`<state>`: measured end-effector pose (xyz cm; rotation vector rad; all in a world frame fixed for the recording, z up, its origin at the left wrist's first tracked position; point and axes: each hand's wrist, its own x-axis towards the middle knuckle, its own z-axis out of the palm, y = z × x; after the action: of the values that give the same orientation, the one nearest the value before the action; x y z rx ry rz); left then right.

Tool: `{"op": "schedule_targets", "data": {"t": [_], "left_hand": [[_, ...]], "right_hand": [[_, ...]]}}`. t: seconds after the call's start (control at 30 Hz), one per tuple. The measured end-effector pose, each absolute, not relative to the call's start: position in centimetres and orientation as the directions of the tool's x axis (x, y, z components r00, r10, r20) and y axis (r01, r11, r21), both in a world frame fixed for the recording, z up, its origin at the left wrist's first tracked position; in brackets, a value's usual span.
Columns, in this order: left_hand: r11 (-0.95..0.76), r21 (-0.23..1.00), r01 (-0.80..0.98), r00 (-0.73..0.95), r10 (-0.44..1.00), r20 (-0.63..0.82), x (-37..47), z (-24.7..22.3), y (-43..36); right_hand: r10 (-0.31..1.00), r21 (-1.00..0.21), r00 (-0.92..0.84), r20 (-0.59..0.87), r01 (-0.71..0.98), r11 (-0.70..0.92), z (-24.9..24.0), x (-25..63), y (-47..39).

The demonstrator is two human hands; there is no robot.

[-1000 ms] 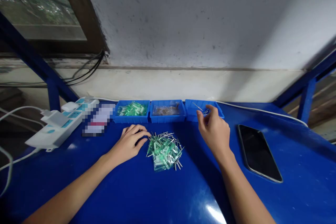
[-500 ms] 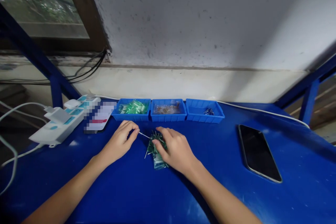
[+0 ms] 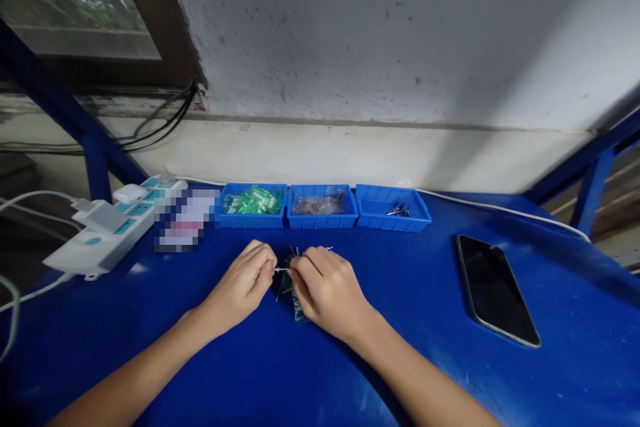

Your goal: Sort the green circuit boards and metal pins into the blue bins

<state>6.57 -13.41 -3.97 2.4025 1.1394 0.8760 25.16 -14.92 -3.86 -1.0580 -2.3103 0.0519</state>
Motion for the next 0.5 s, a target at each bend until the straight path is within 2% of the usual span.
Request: {"op": "schedule_targets", "data": {"t": [0.13, 0.23, 0.3, 0.37, 0.5], "left_hand": [[-0.535, 0.581, 0.614, 0.42, 0.844, 0.333, 6.1, -4.4, -12.8], [-0.506, 0.512, 0.695, 0.376, 0.862, 0.341, 5.5, -4.8, -12.2], [-0.528, 0.442, 0.725, 0.416, 0.848, 0.33, 5.3, -5.1, -11.9], [-0.554, 0.396, 0.732, 0.468, 0.832, 0.298, 5.4, -5.4, -11.8], [-0.579, 0.366, 0.728, 0.521, 0.815, 0.253, 6.1, -5.8, -12.0]], "right_hand": [[0.692, -0.271, -0.47, 0.548, 0.683, 0.678, -3.1, 26.0, -14.3], [0.678, -0.312, -0.221, 0.701, 0.76, 0.571, -2.0, 28.9, -12.9], [0.622, -0.332, 0.017, 0.783, 0.857, 0.395, -1.5, 31.8, -11.5], [0.569, -0.37, 0.209, 0.796, 0.911, 0.183, -1.5, 34.7, -10.1], [0.643, -0.409, 0.407, 0.649, 0.899, -0.156, -2.6, 37.7, -8.2]]}}
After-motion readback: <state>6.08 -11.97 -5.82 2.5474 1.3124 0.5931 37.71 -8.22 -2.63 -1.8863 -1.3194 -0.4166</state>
